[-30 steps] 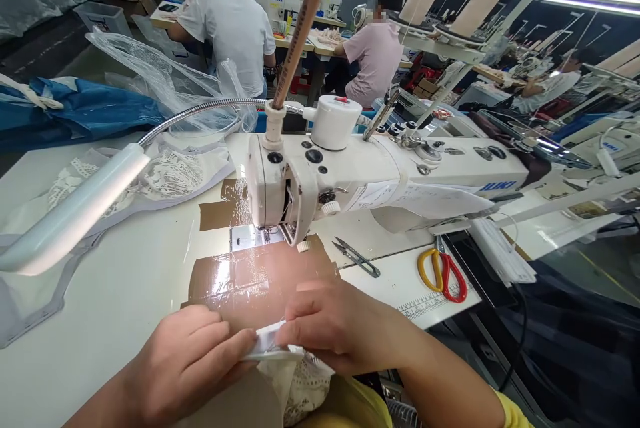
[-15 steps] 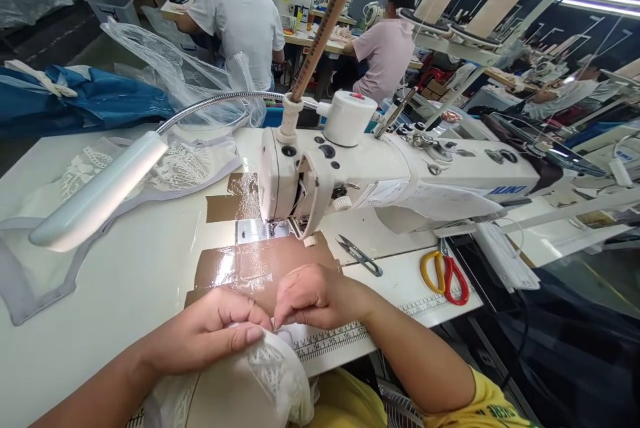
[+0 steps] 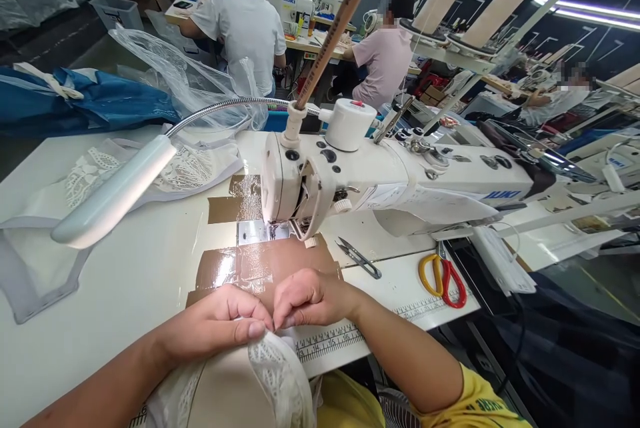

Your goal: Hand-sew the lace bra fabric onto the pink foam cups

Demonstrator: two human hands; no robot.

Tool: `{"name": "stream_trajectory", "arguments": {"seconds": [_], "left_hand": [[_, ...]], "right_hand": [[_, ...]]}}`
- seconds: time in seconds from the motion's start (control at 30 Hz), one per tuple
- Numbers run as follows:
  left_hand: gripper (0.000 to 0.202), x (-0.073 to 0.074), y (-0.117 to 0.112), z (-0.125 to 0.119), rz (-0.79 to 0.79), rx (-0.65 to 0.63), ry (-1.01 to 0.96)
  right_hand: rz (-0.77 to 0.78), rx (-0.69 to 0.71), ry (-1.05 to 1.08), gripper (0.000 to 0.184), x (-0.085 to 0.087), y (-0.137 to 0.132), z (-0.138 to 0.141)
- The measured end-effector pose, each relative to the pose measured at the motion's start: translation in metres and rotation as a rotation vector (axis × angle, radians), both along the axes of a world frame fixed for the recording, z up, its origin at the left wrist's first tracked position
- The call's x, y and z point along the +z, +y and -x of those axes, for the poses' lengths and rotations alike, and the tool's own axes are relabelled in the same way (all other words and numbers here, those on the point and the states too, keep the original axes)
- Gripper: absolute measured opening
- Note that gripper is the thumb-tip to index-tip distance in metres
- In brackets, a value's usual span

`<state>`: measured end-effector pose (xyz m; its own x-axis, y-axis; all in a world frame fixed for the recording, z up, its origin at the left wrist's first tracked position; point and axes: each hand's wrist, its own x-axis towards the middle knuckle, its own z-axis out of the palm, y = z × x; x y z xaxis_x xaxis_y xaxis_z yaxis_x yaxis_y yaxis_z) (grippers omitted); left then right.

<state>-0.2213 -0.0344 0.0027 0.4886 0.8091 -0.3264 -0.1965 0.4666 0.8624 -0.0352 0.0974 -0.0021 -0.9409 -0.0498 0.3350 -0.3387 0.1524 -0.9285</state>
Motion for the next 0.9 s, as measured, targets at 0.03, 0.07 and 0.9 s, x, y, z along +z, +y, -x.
{"name": "stream_trajectory", "arguments": {"seconds": [0.03, 0.07, 0.9], "left_hand": [[0.033, -0.001, 0.0, 0.0, -0.012, 0.005, 0.008], [0.033, -0.001, 0.0, 0.0, -0.028, 0.007, 0.02], [0.034, -0.004, 0.002, -0.001, -0.004, 0.001, 0.05]], "right_hand": [[-0.012, -0.008, 0.0, 0.027, 0.0, -0.001, 0.0], [-0.026, -0.017, -0.002, 0.028, -0.001, -0.002, 0.0], [-0.145, -0.004, -0.103, 0.05, 0.006, 0.003, -0.002]]}}
